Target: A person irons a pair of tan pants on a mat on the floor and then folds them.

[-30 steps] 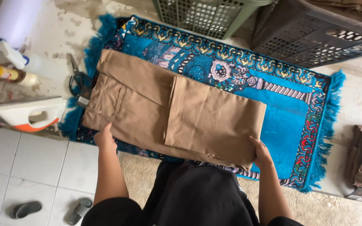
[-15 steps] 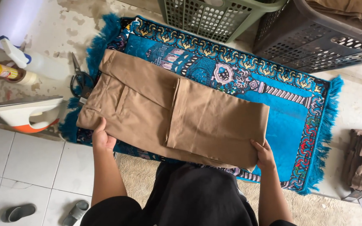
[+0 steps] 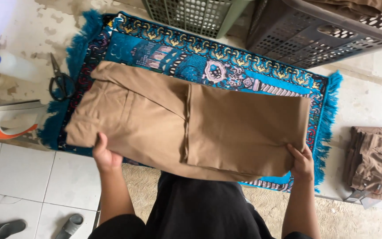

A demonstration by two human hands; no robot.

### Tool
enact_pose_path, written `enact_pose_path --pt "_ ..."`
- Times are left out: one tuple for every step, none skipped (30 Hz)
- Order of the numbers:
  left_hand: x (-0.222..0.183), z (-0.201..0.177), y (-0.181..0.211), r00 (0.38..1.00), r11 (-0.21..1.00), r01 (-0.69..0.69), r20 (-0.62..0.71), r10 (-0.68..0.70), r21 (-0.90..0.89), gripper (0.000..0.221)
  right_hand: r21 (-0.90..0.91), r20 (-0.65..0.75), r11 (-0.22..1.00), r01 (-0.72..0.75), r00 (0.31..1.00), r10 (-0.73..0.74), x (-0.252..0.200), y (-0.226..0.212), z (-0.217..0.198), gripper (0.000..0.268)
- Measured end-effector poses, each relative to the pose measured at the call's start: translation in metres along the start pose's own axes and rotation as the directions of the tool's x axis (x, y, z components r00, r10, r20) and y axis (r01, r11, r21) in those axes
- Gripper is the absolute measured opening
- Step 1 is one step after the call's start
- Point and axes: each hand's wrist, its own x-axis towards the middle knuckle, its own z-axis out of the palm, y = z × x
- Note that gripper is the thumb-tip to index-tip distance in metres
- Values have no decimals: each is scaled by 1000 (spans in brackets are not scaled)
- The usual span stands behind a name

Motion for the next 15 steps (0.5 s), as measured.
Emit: enact_pose_path --pt "-10 -8 -20 1000 1000 3 1 -3 0 43 0 -3 1000 0 1000 0 7 15 -28 24" --pt "-19 -17 -40 996 997 82 -28 -82 12 45 -12 -23 1000 -16 1000 15 13 30 -57 28" --pt "-30 -26 -59 986 987 159 -60 -158 22 47 -22 -40 999 -34 999 33 20 45 -85 33" --pt "-38 -27 -68 985 987 160 -61 -159 23 47 -22 -41 999 -35 999 34 23 56 -102 33" --pt "-46 -28 -78 955 942 290 -114 -274 168 51 -257 -147 964 -70 989 32 23 69 -122 35" --pt "-54 -29 -88 909 859 414 -181 -375 300 55 -472 -248 873 -126 969 6 23 82 -143 51" --pt "-51 -41 -95 906 853 422 -179 -384 307 55 -470 -260 872 -135 965 9 23 86 -142 51" --pt "-47 -52 -102 910 875 403 -216 -353 268 55 -664 -215 740 -108 975 -50 25 90 -140 48" --pt "-44 -65 -109 912 897 379 -255 -321 228 55 -820 -153 567 -74 984 -92 27 93 -139 49" --pt "-38 -65 -115 910 892 387 -253 -328 234 55 -820 -163 566 -84 983 -90 21 94 -133 49" --pt "-33 -67 -120 914 901 307 -360 -188 308 56 -902 -158 423 -85 978 -140 19 95 -125 47" --pt "-28 -69 -124 893 891 233 -448 -37 389 58 -959 -143 268 -90 972 -188 16 95 -115 45" --pt "-21 -81 -134 895 890 231 -444 -36 392 58 -958 -147 272 -92 971 -188 13 96 -107 45" --pt "-13 -93 -143 848 833 220 -521 94 508 61 -969 -159 224 -108 962 -222 10 96 -99 44" --pt "-9 -108 -152 785 757 226 -575 231 613 64 -977 -166 171 -125 953 -254 4 97 -92 44"
